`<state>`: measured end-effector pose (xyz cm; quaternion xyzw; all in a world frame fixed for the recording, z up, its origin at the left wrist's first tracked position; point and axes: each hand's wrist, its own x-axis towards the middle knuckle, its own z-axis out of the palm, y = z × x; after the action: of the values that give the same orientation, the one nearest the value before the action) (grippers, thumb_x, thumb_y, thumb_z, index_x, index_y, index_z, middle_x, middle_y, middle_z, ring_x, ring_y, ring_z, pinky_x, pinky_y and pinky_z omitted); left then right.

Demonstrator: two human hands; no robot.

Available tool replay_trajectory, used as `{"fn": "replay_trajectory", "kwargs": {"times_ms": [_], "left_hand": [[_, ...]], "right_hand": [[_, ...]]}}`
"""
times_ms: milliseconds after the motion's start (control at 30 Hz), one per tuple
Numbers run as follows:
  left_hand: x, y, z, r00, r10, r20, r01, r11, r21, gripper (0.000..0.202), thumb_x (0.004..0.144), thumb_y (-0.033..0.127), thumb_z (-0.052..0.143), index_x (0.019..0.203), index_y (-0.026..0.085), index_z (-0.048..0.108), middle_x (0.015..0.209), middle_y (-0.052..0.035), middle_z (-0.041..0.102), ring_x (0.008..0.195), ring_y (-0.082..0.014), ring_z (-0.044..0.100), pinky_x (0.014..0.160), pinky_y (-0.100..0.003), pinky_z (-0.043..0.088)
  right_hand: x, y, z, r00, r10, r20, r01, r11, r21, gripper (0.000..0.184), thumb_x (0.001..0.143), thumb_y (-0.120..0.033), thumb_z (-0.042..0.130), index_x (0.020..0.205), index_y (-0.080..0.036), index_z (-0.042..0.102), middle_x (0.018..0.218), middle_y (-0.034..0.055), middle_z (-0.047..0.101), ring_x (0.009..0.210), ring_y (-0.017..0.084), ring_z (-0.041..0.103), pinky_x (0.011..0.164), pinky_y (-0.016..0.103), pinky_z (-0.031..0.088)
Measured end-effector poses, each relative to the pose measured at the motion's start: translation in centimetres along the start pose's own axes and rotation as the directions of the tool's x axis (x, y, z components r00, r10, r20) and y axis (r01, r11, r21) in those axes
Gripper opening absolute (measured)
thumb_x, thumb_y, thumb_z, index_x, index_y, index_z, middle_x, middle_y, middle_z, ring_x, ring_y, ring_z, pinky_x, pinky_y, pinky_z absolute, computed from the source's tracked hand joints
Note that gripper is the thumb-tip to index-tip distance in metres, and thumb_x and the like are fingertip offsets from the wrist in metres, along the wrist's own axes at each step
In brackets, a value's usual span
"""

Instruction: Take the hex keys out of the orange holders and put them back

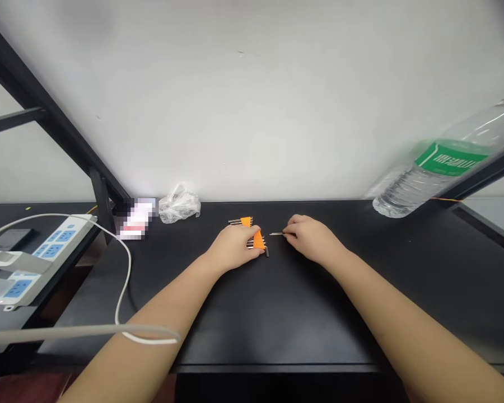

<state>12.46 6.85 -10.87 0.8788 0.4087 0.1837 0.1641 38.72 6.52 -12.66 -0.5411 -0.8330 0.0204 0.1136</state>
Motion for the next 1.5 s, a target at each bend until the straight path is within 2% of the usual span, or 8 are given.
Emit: {"fn": "replay_trajectory", "kwargs": {"times_ms": [267, 500, 600, 700, 833, 1033, 1300, 1500], "left_hand": [[0.0, -0.3, 0.2, 1.000, 0.026, 0.016, -0.026, 0.999, -0.024, 0.021, 0.082, 0.038, 0.073, 0.094, 0.026, 0.061, 0.081, 0.0011, 0.064, 0.076, -0.0189, 0.060, 0.063, -0.027, 0.040], [0.2, -0.6, 0.5, 0.998, 0.056, 0.003, -0.056, 0.998, 0.007, 0.022, 0.080, 0.037, 0.074, 0.094, 0.025, 0.063, 0.085, -0.0011, 0.064, 0.082, -0.0208, 0.060, 0.068, -0.029, 0.042], [0.2, -0.6, 0.5, 0.999, 0.046, 0.006, -0.046, 0.999, 0.001, 0.022, 0.080, 0.038, 0.074, 0.093, 0.024, 0.063, 0.086, -0.0016, 0.064, 0.083, -0.0211, 0.061, 0.069, -0.029, 0.044], [0.2, -0.7, 0.5, 0.999, 0.040, -0.002, -0.040, 0.999, -0.026, 0.024, 0.082, 0.038, 0.074, 0.098, 0.024, 0.063, 0.090, -0.0012, 0.065, 0.085, -0.0203, 0.061, 0.072, -0.029, 0.046], [0.2, -0.7, 0.6, 0.999, 0.034, -0.017, -0.035, 0.997, -0.064, 0.028, 0.082, 0.037, 0.074, 0.105, 0.024, 0.064, 0.092, -0.0011, 0.065, 0.086, -0.0196, 0.061, 0.074, -0.028, 0.047], [0.0, -0.4, 0.9, 0.996, 0.035, -0.085, -0.045, 0.992, -0.119, 0.032, 0.083, 0.035, 0.074, 0.112, 0.026, 0.065, 0.097, -0.0014, 0.063, 0.084, -0.0175, 0.061, 0.076, -0.028, 0.050], [0.0, -0.4, 1.2, 0.993, 0.030, -0.112, -0.054, 0.974, -0.220, 0.038, 0.080, 0.032, 0.076, 0.117, 0.027, 0.067, 0.104, -0.0014, 0.060, 0.087, -0.0160, 0.061, 0.078, -0.027, 0.052], [0.1, -0.7, 1.4, 0.995, 0.021, -0.102, -0.047, 0.964, -0.261, 0.041, 0.079, 0.032, 0.077, 0.119, 0.027, 0.068, 0.104, -0.0022, 0.059, 0.086, -0.0159, 0.060, 0.078, -0.028, 0.053]], "right_hand": [[-0.1, -0.8, -0.8, 0.997, -0.050, 0.055, 0.052, 0.998, -0.045, 0.023, 0.095, -0.020, 0.054, 0.095, -0.023, 0.076, 0.106, 0.0078, 0.067, 0.093, 0.022, 0.062, 0.079, 0.033, 0.047], [0.2, -2.2, -1.1, 0.996, -0.065, 0.068, 0.077, 0.977, -0.198, 0.025, 0.095, -0.018, 0.052, 0.079, -0.019, 0.070, 0.091, 0.0108, 0.067, 0.086, 0.023, 0.059, 0.073, 0.035, 0.039], [0.3, -2.5, -1.3, 0.995, -0.066, 0.079, 0.081, 0.974, -0.211, 0.023, 0.093, -0.015, 0.052, 0.076, -0.018, 0.068, 0.088, 0.0103, 0.066, 0.082, 0.021, 0.059, 0.071, 0.034, 0.037], [0.1, -2.4, -1.8, 0.997, -0.066, 0.032, 0.070, 0.983, -0.171, 0.017, 0.090, -0.013, 0.055, 0.078, -0.018, 0.065, 0.088, 0.0086, 0.066, 0.080, 0.019, 0.059, 0.072, 0.031, 0.038], [-0.4, -2.3, -2.5, 0.995, -0.079, -0.058, 0.078, 0.997, -0.022, 0.011, 0.089, -0.012, 0.054, 0.084, -0.020, 0.060, 0.085, 0.0034, 0.064, 0.073, 0.016, 0.057, 0.065, 0.028, 0.039], [-0.5, -2.3, -2.1, 0.977, -0.203, -0.064, 0.211, 0.966, 0.147, 0.016, 0.090, -0.010, 0.051, 0.088, -0.022, 0.061, 0.087, 0.0021, 0.063, 0.070, 0.015, 0.057, 0.064, 0.027, 0.042], [-1.0, -2.2, -2.7, 0.969, -0.208, -0.134, 0.226, 0.964, 0.139, 0.022, 0.099, -0.015, 0.047, 0.104, -0.022, 0.067, 0.101, 0.0067, 0.066, 0.077, 0.017, 0.061, 0.071, 0.029, 0.048], [-1.2, -2.3, -2.9, 0.963, -0.230, -0.142, 0.245, 0.964, 0.105, 0.026, 0.098, -0.012, 0.047, 0.107, -0.022, 0.069, 0.103, 0.0074, 0.065, 0.074, 0.016, 0.059, 0.067, 0.028, 0.047]]}}
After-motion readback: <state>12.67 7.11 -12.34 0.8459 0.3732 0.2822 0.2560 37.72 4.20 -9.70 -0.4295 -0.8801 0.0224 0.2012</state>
